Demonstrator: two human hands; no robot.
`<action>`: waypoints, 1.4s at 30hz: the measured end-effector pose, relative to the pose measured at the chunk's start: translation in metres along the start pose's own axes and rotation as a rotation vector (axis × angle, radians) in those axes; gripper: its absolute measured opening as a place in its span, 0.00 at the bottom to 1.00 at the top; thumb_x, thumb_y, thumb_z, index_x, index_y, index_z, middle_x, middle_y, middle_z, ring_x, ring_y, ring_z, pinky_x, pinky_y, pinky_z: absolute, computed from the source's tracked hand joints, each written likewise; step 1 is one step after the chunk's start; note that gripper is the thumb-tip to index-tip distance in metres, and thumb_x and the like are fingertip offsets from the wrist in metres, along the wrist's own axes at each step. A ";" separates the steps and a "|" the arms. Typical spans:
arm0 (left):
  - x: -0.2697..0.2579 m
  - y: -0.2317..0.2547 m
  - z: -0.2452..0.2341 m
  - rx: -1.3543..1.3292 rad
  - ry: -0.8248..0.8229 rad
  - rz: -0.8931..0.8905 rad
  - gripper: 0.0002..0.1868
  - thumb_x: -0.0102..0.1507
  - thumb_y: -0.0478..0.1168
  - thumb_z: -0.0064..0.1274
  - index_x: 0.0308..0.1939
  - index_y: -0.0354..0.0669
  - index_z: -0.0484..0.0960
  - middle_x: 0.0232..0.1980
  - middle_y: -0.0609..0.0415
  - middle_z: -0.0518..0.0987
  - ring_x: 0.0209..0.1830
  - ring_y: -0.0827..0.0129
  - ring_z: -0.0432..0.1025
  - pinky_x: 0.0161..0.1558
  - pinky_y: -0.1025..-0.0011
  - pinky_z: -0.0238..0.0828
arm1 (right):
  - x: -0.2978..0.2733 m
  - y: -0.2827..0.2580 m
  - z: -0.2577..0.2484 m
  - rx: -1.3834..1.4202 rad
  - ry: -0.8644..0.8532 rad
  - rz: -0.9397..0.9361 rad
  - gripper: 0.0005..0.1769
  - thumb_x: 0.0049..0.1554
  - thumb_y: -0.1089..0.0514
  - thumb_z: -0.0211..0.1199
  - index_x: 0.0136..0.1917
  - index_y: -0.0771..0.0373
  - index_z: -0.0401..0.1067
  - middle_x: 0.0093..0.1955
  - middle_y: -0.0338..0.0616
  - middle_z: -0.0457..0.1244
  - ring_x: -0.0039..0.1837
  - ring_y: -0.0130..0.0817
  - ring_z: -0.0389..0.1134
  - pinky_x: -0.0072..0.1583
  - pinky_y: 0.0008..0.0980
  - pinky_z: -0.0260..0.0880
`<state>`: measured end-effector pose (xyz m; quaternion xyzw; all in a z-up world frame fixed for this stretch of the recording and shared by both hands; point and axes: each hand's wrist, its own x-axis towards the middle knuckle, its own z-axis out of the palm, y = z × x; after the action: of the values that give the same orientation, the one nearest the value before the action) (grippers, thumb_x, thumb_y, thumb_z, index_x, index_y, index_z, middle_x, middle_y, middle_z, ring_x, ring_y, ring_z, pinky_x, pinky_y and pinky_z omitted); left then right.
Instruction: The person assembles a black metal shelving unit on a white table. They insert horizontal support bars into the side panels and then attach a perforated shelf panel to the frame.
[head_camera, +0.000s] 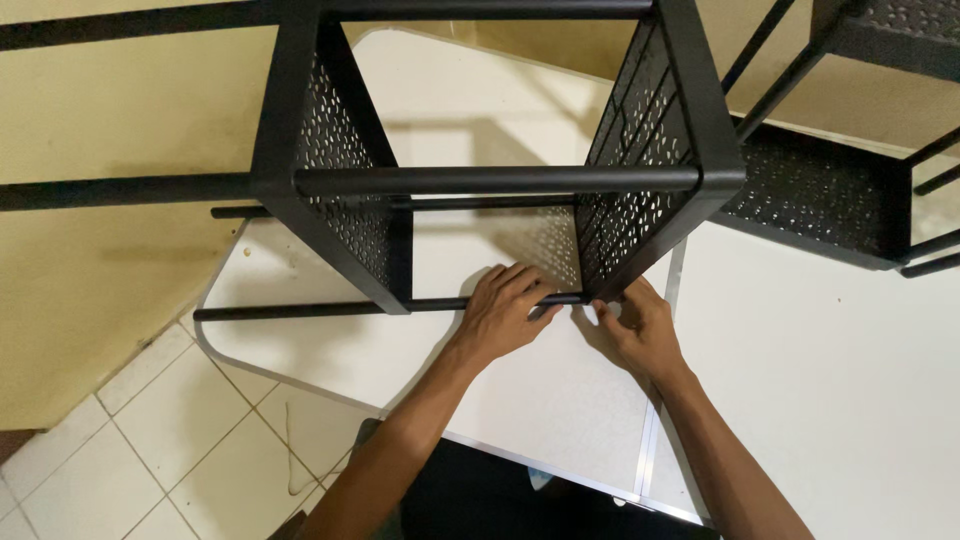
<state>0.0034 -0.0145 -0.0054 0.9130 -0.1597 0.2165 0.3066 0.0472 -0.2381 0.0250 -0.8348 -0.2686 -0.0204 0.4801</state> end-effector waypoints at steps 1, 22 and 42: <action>-0.001 -0.001 -0.002 0.004 0.008 -0.004 0.12 0.59 0.45 0.65 0.39 0.40 0.87 0.45 0.53 0.81 0.49 0.62 0.74 0.51 0.60 0.67 | -0.001 -0.001 0.001 -0.018 -0.001 0.080 0.13 0.55 0.67 0.65 0.55 0.66 0.75 0.50 0.44 0.66 0.48 0.32 0.65 0.48 0.32 0.65; 0.003 0.004 0.001 -0.064 0.018 0.083 0.08 0.60 0.41 0.63 0.40 0.42 0.87 0.45 0.55 0.81 0.48 0.61 0.74 0.51 0.61 0.69 | 0.003 0.008 0.002 -0.148 -0.019 -0.155 0.16 0.52 0.67 0.67 0.55 0.66 0.76 0.59 0.51 0.66 0.65 0.49 0.65 0.65 0.42 0.65; -0.008 -0.007 -0.016 -0.069 0.040 0.009 0.10 0.57 0.43 0.67 0.37 0.42 0.87 0.41 0.58 0.80 0.45 0.65 0.73 0.49 0.63 0.67 | 0.000 0.000 0.013 -0.085 0.060 0.181 0.12 0.56 0.63 0.69 0.54 0.66 0.75 0.49 0.45 0.63 0.41 0.35 0.60 0.42 0.34 0.61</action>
<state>-0.0054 0.0028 -0.0012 0.8966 -0.1653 0.2305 0.3401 0.0440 -0.2277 0.0184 -0.8743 -0.1765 -0.0136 0.4520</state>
